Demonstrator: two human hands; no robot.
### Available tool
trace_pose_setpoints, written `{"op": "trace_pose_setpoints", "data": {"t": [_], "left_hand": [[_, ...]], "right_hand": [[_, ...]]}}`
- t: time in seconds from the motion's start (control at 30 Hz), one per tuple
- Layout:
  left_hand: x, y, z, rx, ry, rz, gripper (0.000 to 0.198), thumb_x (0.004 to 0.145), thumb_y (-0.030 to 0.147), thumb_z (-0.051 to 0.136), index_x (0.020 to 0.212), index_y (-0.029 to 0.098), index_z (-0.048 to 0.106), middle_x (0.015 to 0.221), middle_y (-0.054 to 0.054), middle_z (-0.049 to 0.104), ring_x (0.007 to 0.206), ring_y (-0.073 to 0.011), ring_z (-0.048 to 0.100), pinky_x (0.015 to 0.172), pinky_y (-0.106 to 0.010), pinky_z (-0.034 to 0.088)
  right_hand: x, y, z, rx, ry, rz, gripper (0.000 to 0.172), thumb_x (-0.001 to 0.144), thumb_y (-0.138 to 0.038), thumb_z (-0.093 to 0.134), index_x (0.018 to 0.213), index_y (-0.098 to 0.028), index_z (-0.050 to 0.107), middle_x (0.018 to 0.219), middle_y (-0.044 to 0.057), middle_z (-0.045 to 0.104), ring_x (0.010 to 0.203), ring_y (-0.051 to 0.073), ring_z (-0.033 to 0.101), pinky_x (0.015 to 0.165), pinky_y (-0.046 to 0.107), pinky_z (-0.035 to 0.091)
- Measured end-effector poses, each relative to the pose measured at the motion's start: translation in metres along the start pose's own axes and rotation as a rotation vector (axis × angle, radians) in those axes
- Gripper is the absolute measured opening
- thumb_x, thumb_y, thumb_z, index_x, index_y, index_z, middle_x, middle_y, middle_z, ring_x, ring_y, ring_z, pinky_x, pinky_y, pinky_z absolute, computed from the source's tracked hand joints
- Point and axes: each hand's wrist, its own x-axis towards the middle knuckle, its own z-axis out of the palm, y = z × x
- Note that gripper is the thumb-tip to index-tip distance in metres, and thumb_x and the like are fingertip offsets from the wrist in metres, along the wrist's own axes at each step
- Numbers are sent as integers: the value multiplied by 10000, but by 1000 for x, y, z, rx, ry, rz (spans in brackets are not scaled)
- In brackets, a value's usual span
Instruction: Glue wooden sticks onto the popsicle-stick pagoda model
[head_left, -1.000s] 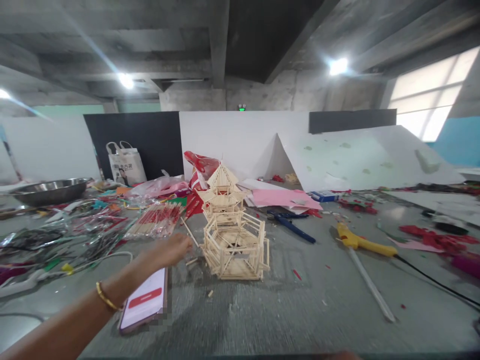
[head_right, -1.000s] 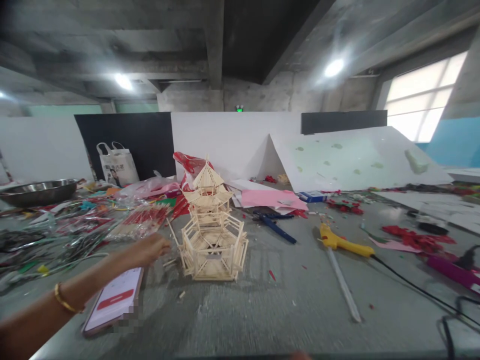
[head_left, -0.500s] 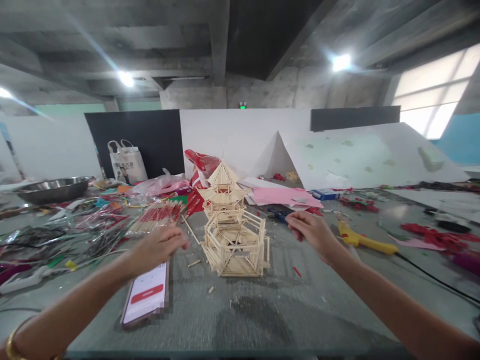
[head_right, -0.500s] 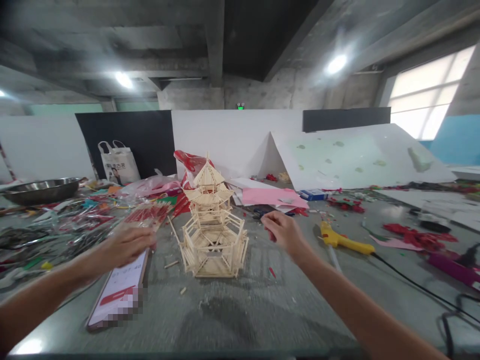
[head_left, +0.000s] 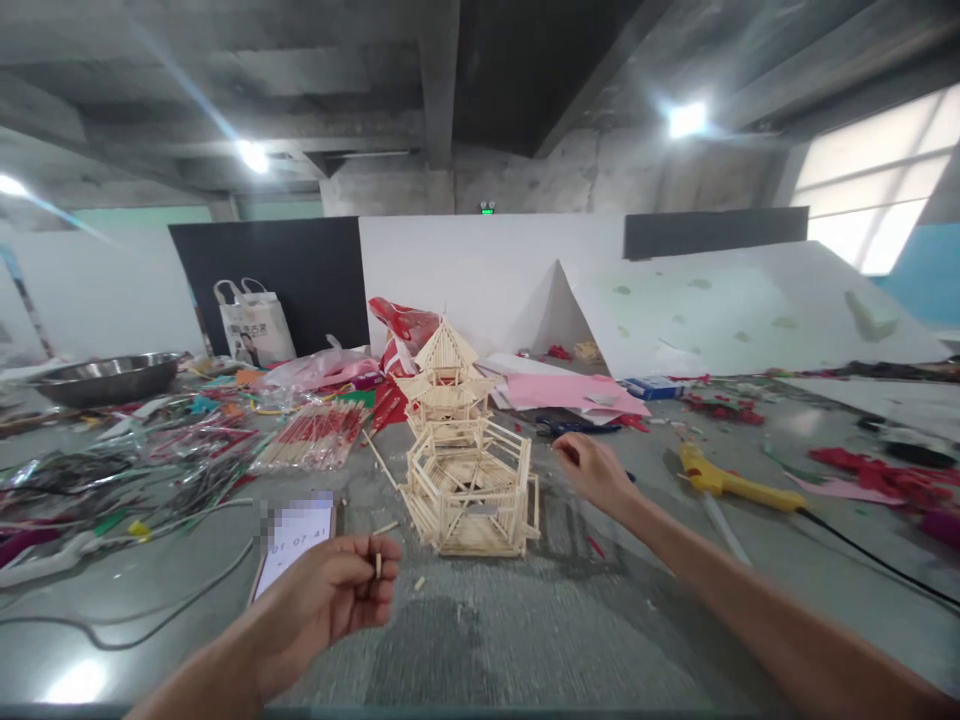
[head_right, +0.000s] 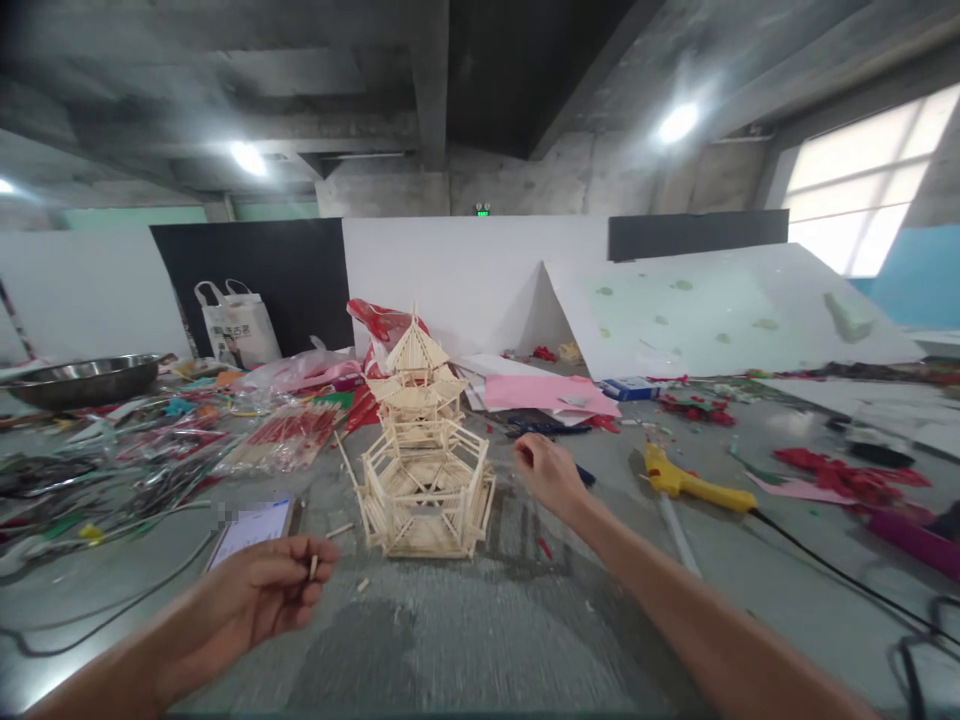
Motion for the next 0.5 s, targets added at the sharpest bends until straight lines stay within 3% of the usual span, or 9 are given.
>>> {"op": "trace_pose_setpoints", "data": {"t": [0.23, 0.5], "left_hand": [[-5, -10, 22, -54, 57, 22, 220, 649, 84, 666, 866, 93, 629, 760, -47, 625, 595, -92, 582, 619, -242, 527], [-2, -41, 63, 12, 112, 305, 375, 551, 370, 768, 825, 157, 625, 656, 16, 586, 473, -69, 486, 405, -182, 414]], "right_hand": [[-12, 19, -6, -89, -28, 44, 177, 762, -201, 421, 798, -166, 591, 774, 44, 639, 717, 157, 568, 674, 245, 381], [-14, 8, -5, -102, -85, 22, 181, 790, -173, 416, 839, -158, 589, 829, 52, 632, 747, 151, 557, 695, 244, 371]]}}
